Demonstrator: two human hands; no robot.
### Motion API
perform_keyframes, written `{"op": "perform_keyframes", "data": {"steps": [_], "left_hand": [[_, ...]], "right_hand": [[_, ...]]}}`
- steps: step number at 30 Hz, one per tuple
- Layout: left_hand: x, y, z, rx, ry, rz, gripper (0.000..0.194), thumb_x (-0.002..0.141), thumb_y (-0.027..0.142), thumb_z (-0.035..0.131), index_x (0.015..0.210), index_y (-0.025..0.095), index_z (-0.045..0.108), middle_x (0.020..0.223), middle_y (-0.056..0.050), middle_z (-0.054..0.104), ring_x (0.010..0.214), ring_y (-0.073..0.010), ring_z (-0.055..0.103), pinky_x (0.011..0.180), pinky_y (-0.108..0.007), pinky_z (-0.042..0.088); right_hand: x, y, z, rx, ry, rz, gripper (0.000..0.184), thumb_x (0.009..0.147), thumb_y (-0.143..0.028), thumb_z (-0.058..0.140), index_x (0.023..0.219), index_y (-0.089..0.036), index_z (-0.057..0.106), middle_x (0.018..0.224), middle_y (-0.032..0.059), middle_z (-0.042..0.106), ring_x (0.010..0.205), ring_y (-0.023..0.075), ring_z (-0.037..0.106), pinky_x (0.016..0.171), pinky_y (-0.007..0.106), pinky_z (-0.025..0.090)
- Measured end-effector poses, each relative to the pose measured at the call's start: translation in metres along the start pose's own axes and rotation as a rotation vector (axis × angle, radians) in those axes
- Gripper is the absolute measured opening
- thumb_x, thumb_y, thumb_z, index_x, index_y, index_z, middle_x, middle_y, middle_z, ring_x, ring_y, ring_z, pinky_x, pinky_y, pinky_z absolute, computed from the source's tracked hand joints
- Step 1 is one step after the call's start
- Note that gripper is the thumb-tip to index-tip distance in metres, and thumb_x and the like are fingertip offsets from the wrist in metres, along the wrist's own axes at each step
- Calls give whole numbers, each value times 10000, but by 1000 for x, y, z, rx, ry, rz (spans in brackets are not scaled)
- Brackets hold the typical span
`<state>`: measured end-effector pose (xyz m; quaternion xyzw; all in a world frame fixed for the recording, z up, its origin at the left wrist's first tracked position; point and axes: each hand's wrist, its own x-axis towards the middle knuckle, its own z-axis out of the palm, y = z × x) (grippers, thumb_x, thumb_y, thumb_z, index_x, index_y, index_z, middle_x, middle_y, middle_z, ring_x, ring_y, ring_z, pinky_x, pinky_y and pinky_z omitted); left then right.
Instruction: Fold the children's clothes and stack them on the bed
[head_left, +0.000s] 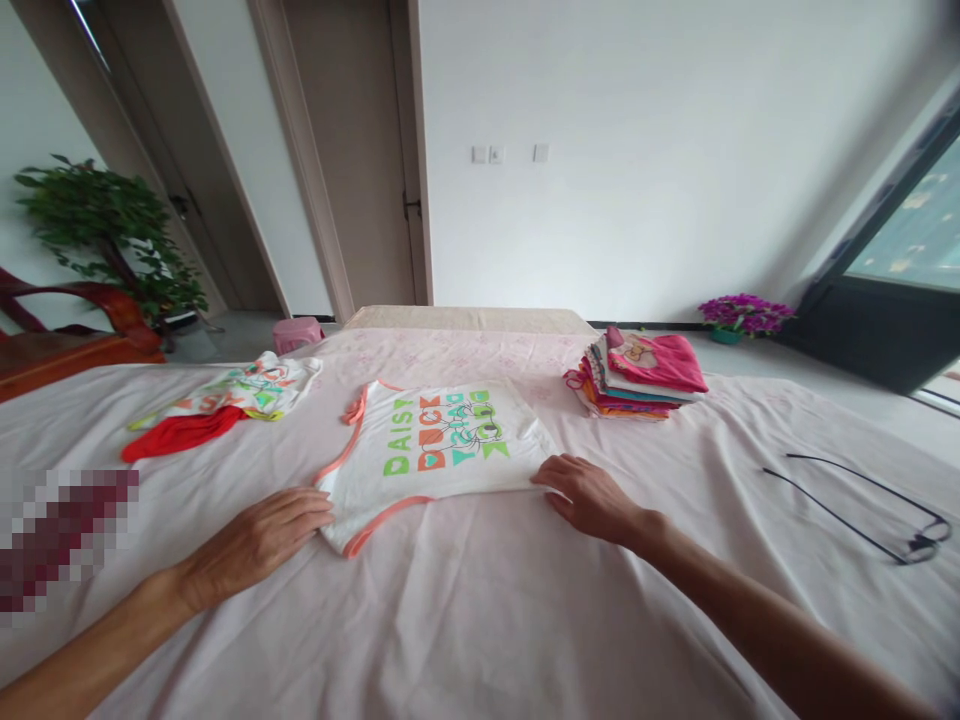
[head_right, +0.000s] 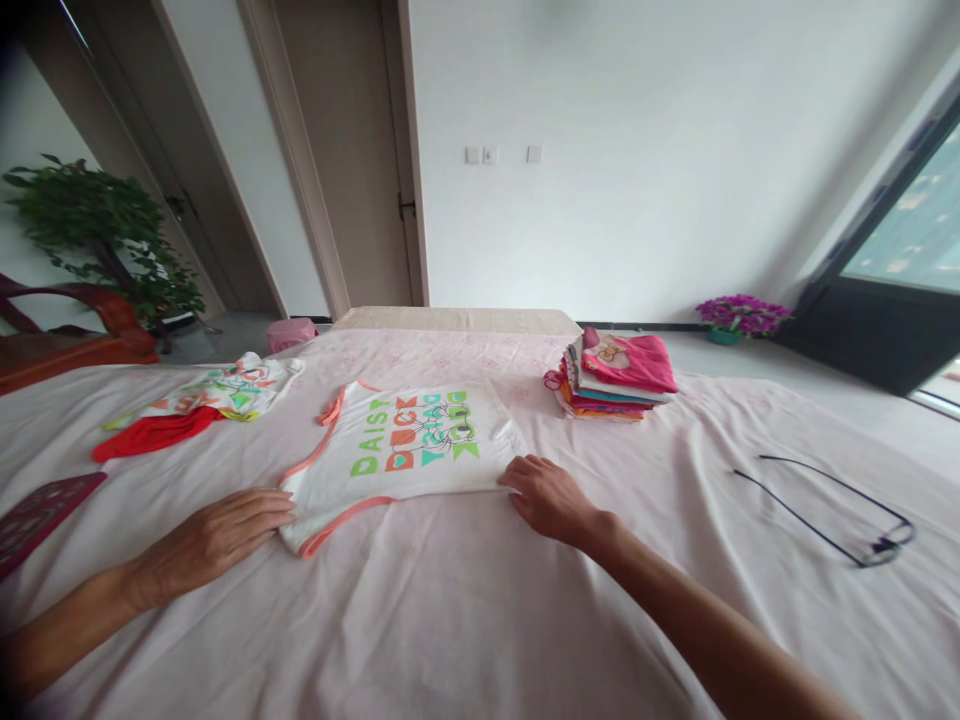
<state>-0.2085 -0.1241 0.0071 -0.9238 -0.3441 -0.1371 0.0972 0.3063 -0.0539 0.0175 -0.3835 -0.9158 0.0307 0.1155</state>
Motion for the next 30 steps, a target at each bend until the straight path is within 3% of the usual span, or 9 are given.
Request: {"op": "perform_keyframes", "data": {"steps": [5, 12, 19, 22, 25, 28, 30], "left_hand": [[5, -2, 15, 109, 73, -20, 318, 918, 58, 469, 1113, 227, 656, 1105, -10, 705, 1094, -131, 624, 1012, -270, 465], [16, 9, 18, 164, 162, -301, 255, 892, 78, 460, 995, 227, 640, 1037, -17, 674, 941, -141, 652, 831, -263, 483], [76, 19, 17, 12, 147, -519, 240, 803, 58, 438, 862, 230, 595, 927, 11, 660, 855, -138, 646, 737, -247, 473], [102, 20, 29, -138, 112, -597, 246, 837, 148, 476, 1014, 251, 612, 1059, 1, 660, 894, -146, 657, 759, -264, 506], [109, 15, 42, -325, 212, -679, 356, 874, 255, 507, 1227, 233, 540, 1199, -51, 627, 950, -158, 669, 809, -292, 547], [98, 8, 42, -354, 361, -640, 291, 932, 251, 428, 1178, 200, 576, 1159, -76, 649, 1022, -171, 661, 888, -321, 547], [87, 7, 35, -295, 312, -490, 291, 955, 216, 391, 1121, 207, 631, 1136, -65, 675, 1102, -172, 634, 978, -332, 511]], "right_hand": [[2, -4, 9, -70, 22, 34, 289, 929, -119, 447, 1071, -212, 681, 997, 68, 666, 933, 209, 581, 828, 324, 451], [-3, -6, 15, -20, 89, 86, 322, 966, -148, 423, 1159, -239, 665, 1071, 67, 660, 970, 198, 580, 885, 321, 460], [-4, -6, 16, 13, 123, 104, 341, 946, -136, 427, 1153, -247, 674, 1087, 72, 666, 993, 202, 592, 904, 338, 474], [-5, -5, 17, 20, 132, 106, 346, 949, -132, 416, 1153, -244, 672, 1093, 74, 664, 999, 201, 591, 906, 342, 477], [-6, -4, 17, 24, 131, 107, 339, 956, -137, 411, 1156, -237, 667, 1101, 75, 661, 1003, 202, 589, 907, 345, 478], [-6, -4, 17, 29, 127, 112, 346, 956, -135, 408, 1164, -241, 663, 1112, 75, 658, 1010, 205, 589, 913, 350, 477], [-6, -4, 16, 32, 125, 118, 353, 951, -132, 408, 1165, -247, 664, 1114, 77, 658, 1009, 207, 590, 914, 354, 477]]}}
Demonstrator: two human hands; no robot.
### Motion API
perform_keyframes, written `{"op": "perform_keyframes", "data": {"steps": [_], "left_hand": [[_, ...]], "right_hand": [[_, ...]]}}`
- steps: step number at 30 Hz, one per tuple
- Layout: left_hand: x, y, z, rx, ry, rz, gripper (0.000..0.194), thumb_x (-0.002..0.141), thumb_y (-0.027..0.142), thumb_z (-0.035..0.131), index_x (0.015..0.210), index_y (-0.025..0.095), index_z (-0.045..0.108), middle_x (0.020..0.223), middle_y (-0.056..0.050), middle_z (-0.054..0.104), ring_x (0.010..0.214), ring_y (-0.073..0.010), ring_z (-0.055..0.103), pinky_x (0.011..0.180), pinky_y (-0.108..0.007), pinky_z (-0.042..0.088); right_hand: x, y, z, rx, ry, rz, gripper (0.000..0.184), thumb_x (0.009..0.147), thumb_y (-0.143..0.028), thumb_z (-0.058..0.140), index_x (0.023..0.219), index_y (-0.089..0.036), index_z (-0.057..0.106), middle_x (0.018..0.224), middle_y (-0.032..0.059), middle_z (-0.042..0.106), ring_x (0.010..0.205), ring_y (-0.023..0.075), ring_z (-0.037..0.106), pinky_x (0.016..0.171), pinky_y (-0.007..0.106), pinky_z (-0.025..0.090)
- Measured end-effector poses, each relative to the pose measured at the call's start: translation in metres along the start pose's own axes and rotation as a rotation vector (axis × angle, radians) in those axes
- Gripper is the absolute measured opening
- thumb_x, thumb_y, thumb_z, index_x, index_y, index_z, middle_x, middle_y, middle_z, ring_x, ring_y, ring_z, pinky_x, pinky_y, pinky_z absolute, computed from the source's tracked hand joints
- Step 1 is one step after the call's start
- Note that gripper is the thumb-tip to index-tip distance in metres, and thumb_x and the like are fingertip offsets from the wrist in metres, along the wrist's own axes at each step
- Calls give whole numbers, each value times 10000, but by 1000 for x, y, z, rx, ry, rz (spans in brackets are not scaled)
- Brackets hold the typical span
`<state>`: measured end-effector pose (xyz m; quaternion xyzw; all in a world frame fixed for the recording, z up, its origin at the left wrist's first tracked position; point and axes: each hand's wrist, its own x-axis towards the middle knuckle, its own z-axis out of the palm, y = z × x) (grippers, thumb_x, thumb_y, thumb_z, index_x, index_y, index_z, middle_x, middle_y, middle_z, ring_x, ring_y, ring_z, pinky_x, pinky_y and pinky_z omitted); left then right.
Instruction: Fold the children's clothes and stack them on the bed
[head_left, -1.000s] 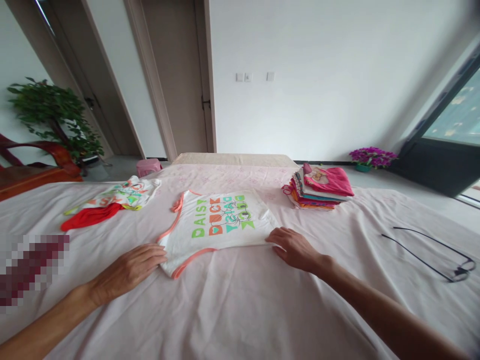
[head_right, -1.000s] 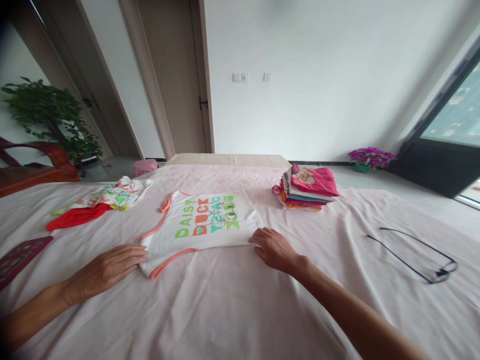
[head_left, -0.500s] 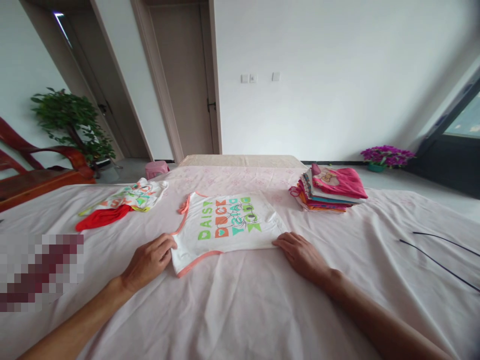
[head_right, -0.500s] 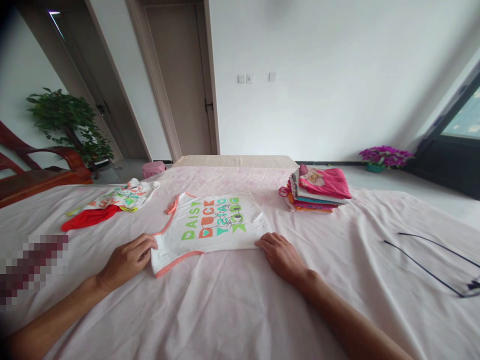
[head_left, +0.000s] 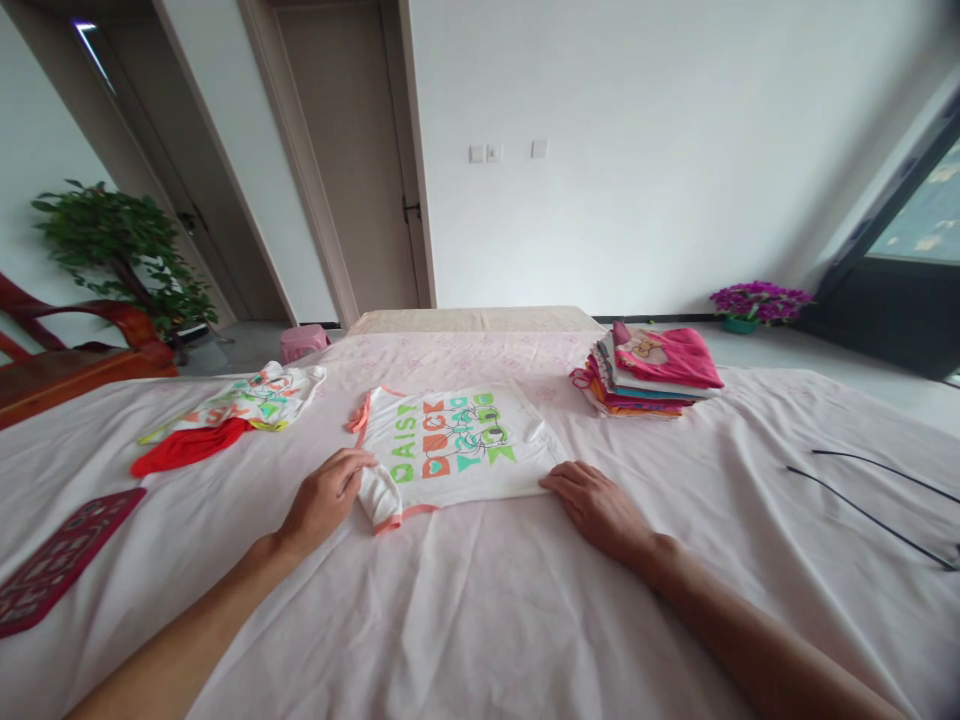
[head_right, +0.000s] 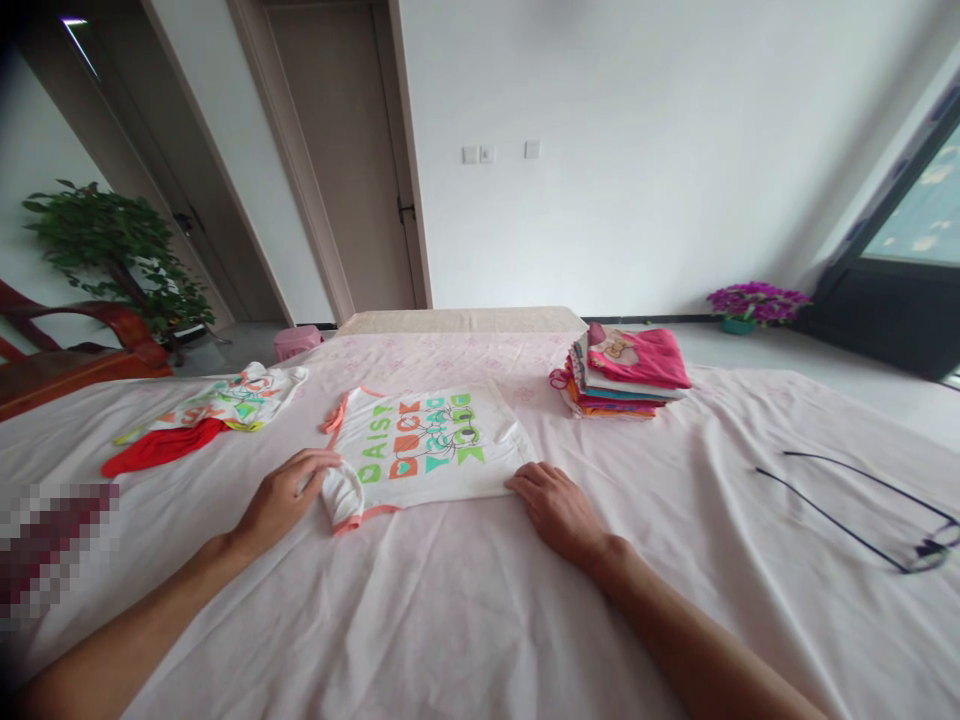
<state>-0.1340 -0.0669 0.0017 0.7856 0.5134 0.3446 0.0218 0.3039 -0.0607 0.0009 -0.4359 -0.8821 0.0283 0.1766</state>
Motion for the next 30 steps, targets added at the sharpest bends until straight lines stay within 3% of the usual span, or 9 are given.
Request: {"op": "perform_keyframes", "data": {"steps": [3, 6, 8, 11, 15, 19, 23, 27, 30], "left_hand": [[-11, 7, -14, 118, -297, 227, 349, 965, 252, 443, 1275, 261, 604, 1310, -43, 631, 1283, -192, 531, 1094, -365, 438], [-19, 15, -19, 235, -503, 342, 546, 943, 356, 519, 1476, 321, 401, 1538, -43, 419, 1427, -265, 361, 1139, -464, 381], [-22, 14, -22, 264, -514, 351, 635, 925, 384, 548, 1515, 318, 322, 1575, -55, 352, 1449, -287, 315, 1137, -488, 376], [-28, 1, -25, 226, -436, 334, 634, 923, 287, 550, 1514, 273, 323, 1534, -70, 420, 1416, -238, 381, 1131, -419, 405], [-29, -16, -25, 196, -334, 425, 466, 938, 150, 493, 1393, 249, 488, 1358, -54, 605, 1275, -164, 544, 1084, -338, 467], [-21, -14, -15, 173, -276, 491, 325, 940, 113, 461, 1195, 221, 631, 1202, -44, 693, 1152, -155, 629, 1054, -333, 498], [-14, -7, -3, 108, -215, 325, 263, 944, 147, 423, 1077, 215, 639, 1081, -38, 721, 1073, -152, 658, 999, -306, 507], [4, -6, 9, 59, -130, -77, 209, 971, 301, 388, 1053, 239, 570, 938, -12, 720, 897, -163, 697, 765, -251, 523], [29, -8, 19, 102, -71, -334, 245, 972, 385, 365, 1059, 245, 547, 880, -12, 718, 816, -188, 698, 682, -255, 474]], "right_hand": [[0, -1, 0, 5, -3, 3, 351, 946, -136, 413, 1158, -249, 669, 1110, 82, 658, 1008, 208, 592, 911, 355, 477], [0, 0, 1, 12, -4, -1, 339, 955, -148, 413, 1156, -246, 668, 1114, 80, 658, 1015, 207, 589, 914, 352, 472], [-1, 2, 1, 19, -3, -2, 336, 967, -155, 403, 1163, -240, 662, 1125, 79, 659, 1022, 207, 587, 917, 347, 467], [-2, 7, -1, 7, -19, -17, 319, 986, -175, 396, 1162, -234, 655, 1124, 74, 662, 1007, 205, 590, 898, 335, 462], [0, 11, -3, -106, -63, -45, 259, 984, -189, 434, 1111, -227, 657, 1051, 71, 670, 961, 216, 594, 861, 346, 440], [6, 12, -3, -214, -61, -36, 206, 964, -177, 459, 968, -197, 664, 952, 90, 664, 898, 227, 590, 821, 356, 418], [17, 14, -8, -116, -12, 5, 209, 975, -213, 430, 941, -189, 635, 931, 89, 663, 896, 217, 594, 827, 337, 424], [44, 26, -13, 63, 67, 90, 237, 986, -264, 393, 1000, -199, 620, 933, 69, 685, 869, 196, 621, 781, 299, 444], [76, 42, -13, 132, 83, 191, 265, 977, -310, 397, 975, -204, 639, 868, 43, 702, 776, 182, 640, 692, 269, 439]]}}
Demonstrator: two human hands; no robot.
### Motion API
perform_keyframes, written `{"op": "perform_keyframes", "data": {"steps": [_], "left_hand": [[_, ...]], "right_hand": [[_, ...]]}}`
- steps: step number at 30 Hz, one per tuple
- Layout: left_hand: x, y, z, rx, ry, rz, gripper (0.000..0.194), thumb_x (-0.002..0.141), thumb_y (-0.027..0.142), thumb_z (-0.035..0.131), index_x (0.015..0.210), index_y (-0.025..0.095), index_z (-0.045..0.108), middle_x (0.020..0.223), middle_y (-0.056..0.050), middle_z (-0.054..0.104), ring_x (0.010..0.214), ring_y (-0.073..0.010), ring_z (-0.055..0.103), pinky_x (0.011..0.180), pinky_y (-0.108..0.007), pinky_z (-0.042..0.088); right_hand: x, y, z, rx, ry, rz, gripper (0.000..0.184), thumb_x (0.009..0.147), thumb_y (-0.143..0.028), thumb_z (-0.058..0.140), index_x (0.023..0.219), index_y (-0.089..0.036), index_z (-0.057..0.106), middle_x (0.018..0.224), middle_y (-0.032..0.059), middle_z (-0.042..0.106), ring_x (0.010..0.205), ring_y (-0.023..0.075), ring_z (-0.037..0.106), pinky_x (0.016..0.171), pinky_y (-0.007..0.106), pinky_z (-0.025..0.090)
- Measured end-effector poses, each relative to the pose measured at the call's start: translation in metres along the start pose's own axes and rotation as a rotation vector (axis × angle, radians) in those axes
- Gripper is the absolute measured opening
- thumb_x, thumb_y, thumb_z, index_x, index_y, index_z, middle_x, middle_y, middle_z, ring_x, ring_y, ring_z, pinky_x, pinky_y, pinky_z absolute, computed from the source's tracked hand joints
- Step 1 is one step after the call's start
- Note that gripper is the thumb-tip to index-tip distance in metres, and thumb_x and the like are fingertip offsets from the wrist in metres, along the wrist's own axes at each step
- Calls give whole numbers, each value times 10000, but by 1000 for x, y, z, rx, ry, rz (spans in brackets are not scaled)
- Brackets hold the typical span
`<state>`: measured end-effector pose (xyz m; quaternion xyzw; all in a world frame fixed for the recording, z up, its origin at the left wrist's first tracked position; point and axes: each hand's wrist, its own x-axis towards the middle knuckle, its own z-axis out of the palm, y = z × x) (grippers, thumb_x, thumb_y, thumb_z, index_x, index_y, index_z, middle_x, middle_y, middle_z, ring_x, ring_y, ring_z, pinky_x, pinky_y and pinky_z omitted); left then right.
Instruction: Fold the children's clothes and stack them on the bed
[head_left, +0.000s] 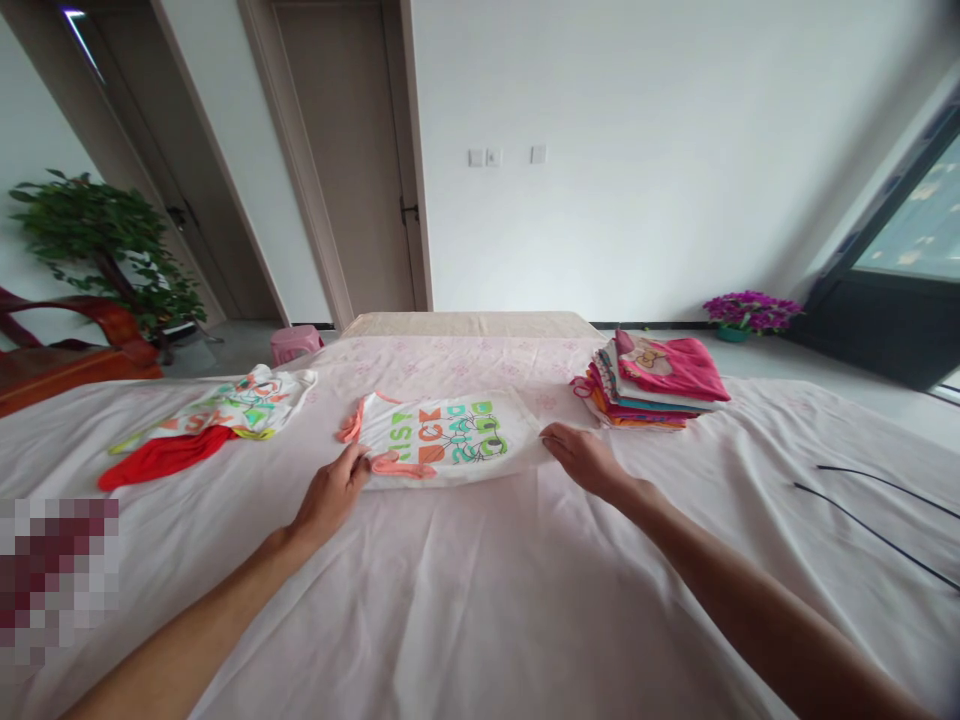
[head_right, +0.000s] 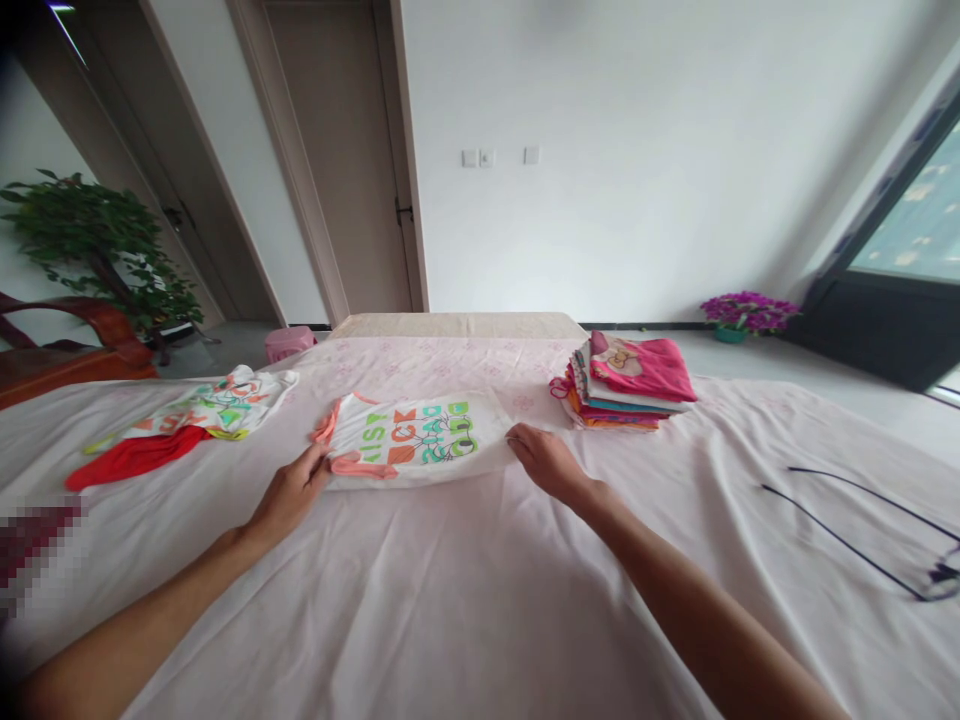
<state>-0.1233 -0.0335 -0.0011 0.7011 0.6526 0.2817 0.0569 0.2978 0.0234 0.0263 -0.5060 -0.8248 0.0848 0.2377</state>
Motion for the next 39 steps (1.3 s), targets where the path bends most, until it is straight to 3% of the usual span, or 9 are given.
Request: {"op": "perform_keyframes", "data": {"steps": [5, 12, 14, 17, 21, 28, 33, 36, 39], "left_hand": [[35, 3, 13, 222, -59, -239, 313, 963, 362, 317, 1114, 234, 560, 955, -88, 744, 850, -261, 707, 660, -297, 431], [52, -3, 21, 368, -97, -278, 322, 925, 359, 413, 1170, 208, 558, 1015, -120, 736, 827, -248, 707, 658, -303, 464], [49, -6, 17, 382, -21, -193, 334, 910, 332, 457, 1202, 191, 538, 1106, -128, 708, 878, -234, 697, 700, -310, 489], [35, -13, 7, 364, 107, 171, 277, 925, 308, 471, 1160, 203, 572, 1175, -121, 661, 1052, -242, 640, 858, -358, 495], [14, -17, -1, 360, 39, 522, 321, 891, 257, 552, 1209, 258, 596, 1220, -81, 625, 1143, -255, 573, 951, -399, 466], [17, -12, 2, 466, 11, 476, 374, 867, 51, 427, 1072, 220, 691, 982, -96, 651, 941, -251, 605, 815, -394, 488], [-2, -17, -13, 445, -71, 426, 462, 790, 25, 449, 1116, 244, 693, 1031, -86, 663, 999, -252, 604, 861, -411, 487], [-12, -3, -13, 374, -119, 340, 465, 793, 81, 473, 1194, 210, 667, 1181, -101, 662, 1132, -261, 586, 974, -444, 464], [-6, 29, 7, 255, -171, 366, 453, 923, 274, 439, 1348, 183, 567, 1413, -103, 552, 1353, -253, 446, 1124, -427, 360]], "right_hand": [[53, 21, 18, 26, 49, 72, 249, 945, -295, 455, 996, -199, 679, 955, 60, 732, 879, 202, 662, 764, 272, 459], [71, 33, 43, -180, 12, 168, 274, 940, -313, 507, 1139, -205, 659, 1133, 88, 687, 973, 220, 646, 796, 292, 468], [63, 29, 37, -261, 62, 152, 299, 944, -320, 511, 1193, -211, 636, 1175, 100, 657, 985, 226, 633, 800, 302, 462], [43, 20, 21, -277, 85, -42, 281, 922, -277, 537, 1177, -212, 637, 1147, 94, 649, 1035, 232, 591, 873, 327, 437], [21, 8, 13, -234, -103, -294, 373, 808, -111, 570, 1157, -219, 646, 1101, 72, 654, 1037, 220, 559, 913, 340, 397], [27, 3, 25, -367, -159, -274, 314, 863, -51, 450, 1008, -181, 697, 968, 87, 644, 935, 205, 541, 834, 328, 380], [0, -6, 7, -319, -172, -268, 325, 791, -35, 469, 939, -187, 715, 932, 87, 657, 927, 213, 557, 845, 342, 404], [-10, -25, 1, -209, -187, -285, 422, 839, -95, 459, 1199, -178, 663, 1190, 103, 655, 1134, 232, 553, 993, 375, 400], [-2, -54, 14, -131, -209, -323, 511, 991, -297, 355, 1469, -126, 419, 1503, 131, 441, 1400, 254, 366, 1148, 432, 291]]}}
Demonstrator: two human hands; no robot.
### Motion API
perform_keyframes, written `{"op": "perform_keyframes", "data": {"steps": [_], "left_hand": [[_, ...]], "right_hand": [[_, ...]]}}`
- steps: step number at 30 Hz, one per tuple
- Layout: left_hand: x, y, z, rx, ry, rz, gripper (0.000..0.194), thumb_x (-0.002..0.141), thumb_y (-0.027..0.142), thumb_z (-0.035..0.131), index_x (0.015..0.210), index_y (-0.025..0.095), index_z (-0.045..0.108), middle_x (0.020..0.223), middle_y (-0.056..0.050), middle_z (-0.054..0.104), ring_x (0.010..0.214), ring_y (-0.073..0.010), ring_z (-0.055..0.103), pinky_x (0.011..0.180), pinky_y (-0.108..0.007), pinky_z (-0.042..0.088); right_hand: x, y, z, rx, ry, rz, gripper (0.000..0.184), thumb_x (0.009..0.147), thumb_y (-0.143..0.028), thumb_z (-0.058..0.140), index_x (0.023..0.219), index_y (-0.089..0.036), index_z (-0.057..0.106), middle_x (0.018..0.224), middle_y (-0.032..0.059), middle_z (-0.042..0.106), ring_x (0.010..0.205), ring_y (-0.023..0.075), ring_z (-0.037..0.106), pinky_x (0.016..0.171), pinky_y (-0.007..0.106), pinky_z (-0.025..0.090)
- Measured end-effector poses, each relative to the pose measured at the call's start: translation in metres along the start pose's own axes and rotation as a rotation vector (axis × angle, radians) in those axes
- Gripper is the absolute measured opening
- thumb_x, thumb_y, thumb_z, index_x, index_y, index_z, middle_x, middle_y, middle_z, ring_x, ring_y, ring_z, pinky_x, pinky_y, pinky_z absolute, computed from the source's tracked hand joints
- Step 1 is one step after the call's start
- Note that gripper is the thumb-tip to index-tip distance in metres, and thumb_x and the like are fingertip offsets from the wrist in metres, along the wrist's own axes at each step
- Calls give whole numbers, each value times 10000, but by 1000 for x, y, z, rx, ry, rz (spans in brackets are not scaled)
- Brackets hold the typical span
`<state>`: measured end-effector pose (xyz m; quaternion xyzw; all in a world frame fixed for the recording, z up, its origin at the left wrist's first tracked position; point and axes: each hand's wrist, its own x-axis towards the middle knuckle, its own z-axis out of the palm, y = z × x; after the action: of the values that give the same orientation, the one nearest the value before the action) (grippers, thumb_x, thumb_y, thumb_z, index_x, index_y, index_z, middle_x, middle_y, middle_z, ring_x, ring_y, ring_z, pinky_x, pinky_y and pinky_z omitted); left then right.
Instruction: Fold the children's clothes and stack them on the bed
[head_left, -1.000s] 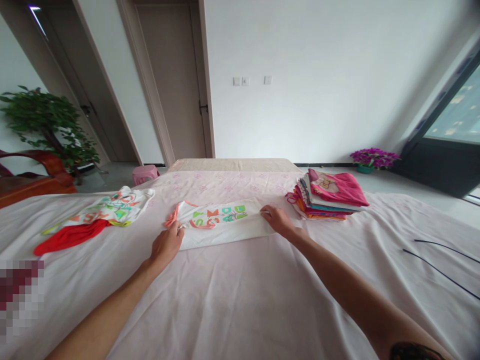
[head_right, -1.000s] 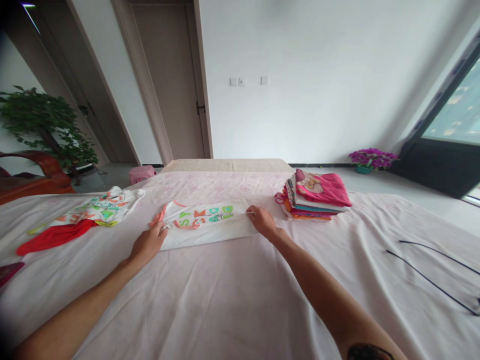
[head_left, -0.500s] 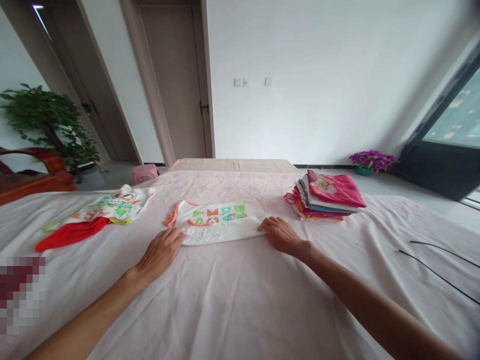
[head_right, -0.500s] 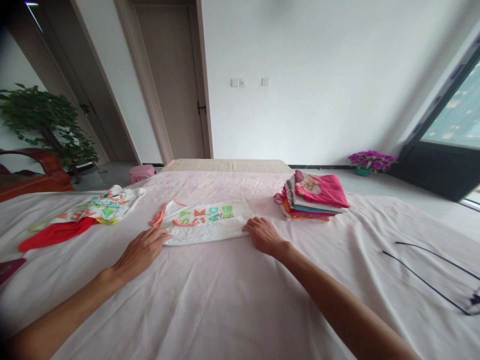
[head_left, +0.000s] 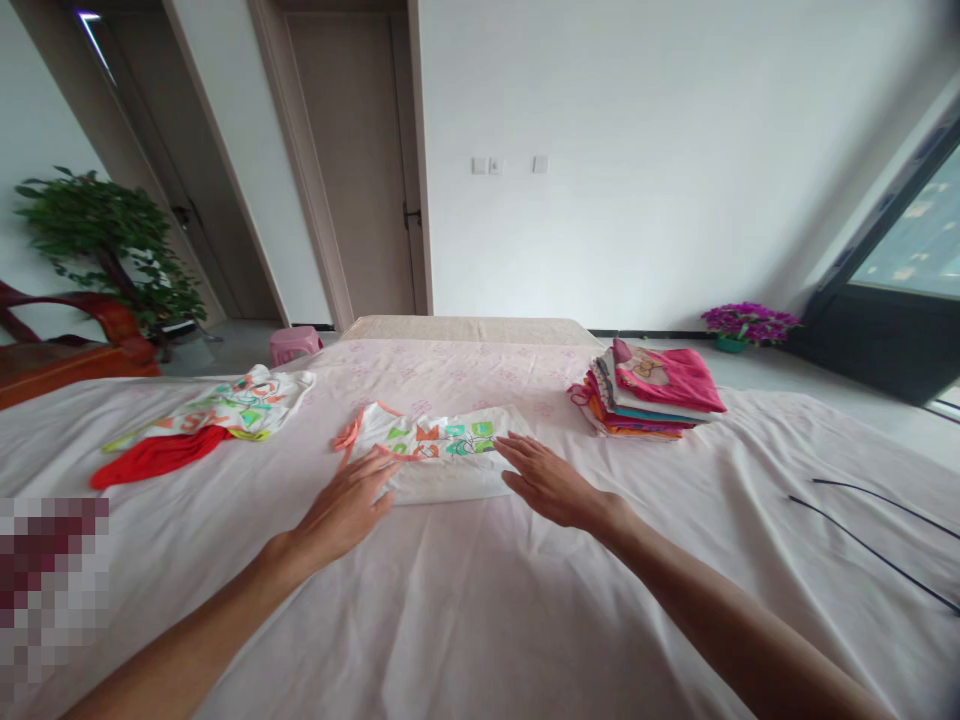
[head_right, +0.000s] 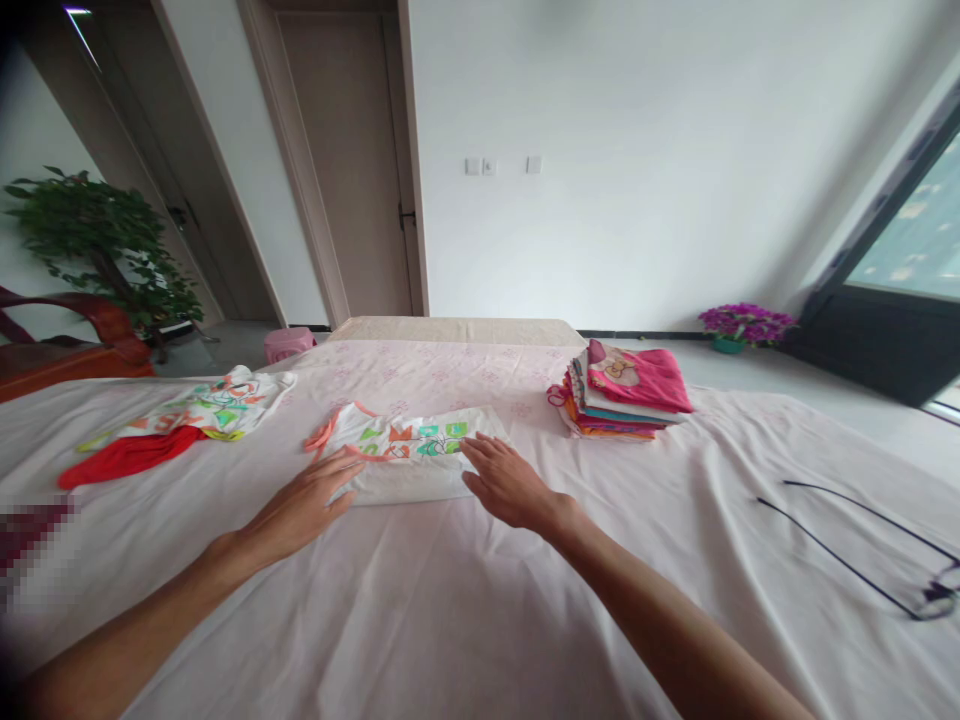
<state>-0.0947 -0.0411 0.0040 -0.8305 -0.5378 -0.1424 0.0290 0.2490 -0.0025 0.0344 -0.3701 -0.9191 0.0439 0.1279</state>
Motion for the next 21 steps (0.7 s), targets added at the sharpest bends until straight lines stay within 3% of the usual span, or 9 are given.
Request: {"op": "perform_keyframes", "data": {"steps": [3, 5, 10, 13, 16, 19, 21], "left_hand": [[30, 23, 20, -48, -39, 62, 565, 967, 459, 382, 1451, 174, 449, 1539, -103, 410, 1457, -258, 297, 1186, -431, 269], [44, 23, 34, -10, -63, 24, 619, 958, 510, 386, 1467, 159, 423, 1556, -130, 373, 1459, -284, 291, 1189, -460, 251], [46, -20, 53, 132, -77, -166, 662, 961, 538, 352, 1494, 147, 376, 1567, -160, 339, 1456, -331, 284, 1166, -524, 244], [39, -45, 52, 175, -62, -278, 644, 958, 533, 360, 1468, 144, 414, 1544, -165, 382, 1445, -320, 305, 1155, -496, 262], [45, -60, 45, 176, 0, -360, 528, 954, 493, 382, 1347, 185, 552, 1459, -132, 504, 1390, -291, 394, 1127, -456, 305], [67, -72, 34, 133, 109, -442, 403, 935, 379, 429, 1224, 188, 635, 1341, -115, 606, 1282, -253, 502, 1090, -376, 349], [88, -81, 29, 101, 158, -512, 384, 917, 319, 448, 1231, 192, 629, 1318, -101, 624, 1241, -230, 532, 1071, -333, 364]], "right_hand": [[32, -20, 22, 25, -68, -50, 635, 1018, -479, 281, 1539, -116, 278, 1596, 134, 257, 1481, 264, 213, 1194, 460, 217], [48, -20, 38, 6, -121, -49, 676, 1014, -513, 269, 1546, -97, 252, 1604, 147, 216, 1491, 271, 174, 1207, 475, 174], [56, 28, 54, -60, -167, 87, 674, 1016, -528, 209, 1562, -132, 209, 1617, 118, 178, 1498, 258, 142, 1208, 493, 141], [51, 65, 50, -98, -175, 215, 662, 1014, -524, 199, 1565, -159, 203, 1621, 106, 170, 1498, 247, 143, 1201, 497, 149], [55, 84, 43, -162, -203, 397, 675, 1006, -520, 224, 1548, -119, 256, 1609, 142, 212, 1490, 274, 176, 1190, 514, 147], [73, 76, 41, -237, -129, 500, 651, 1008, -480, 248, 1509, -75, 343, 1570, 192, 299, 1475, 313, 210, 1181, 533, 126], [90, 59, 44, -230, -69, 397, 634, 1014, -463, 234, 1513, -85, 337, 1578, 177, 288, 1481, 295, 197, 1189, 509, 116]]}}
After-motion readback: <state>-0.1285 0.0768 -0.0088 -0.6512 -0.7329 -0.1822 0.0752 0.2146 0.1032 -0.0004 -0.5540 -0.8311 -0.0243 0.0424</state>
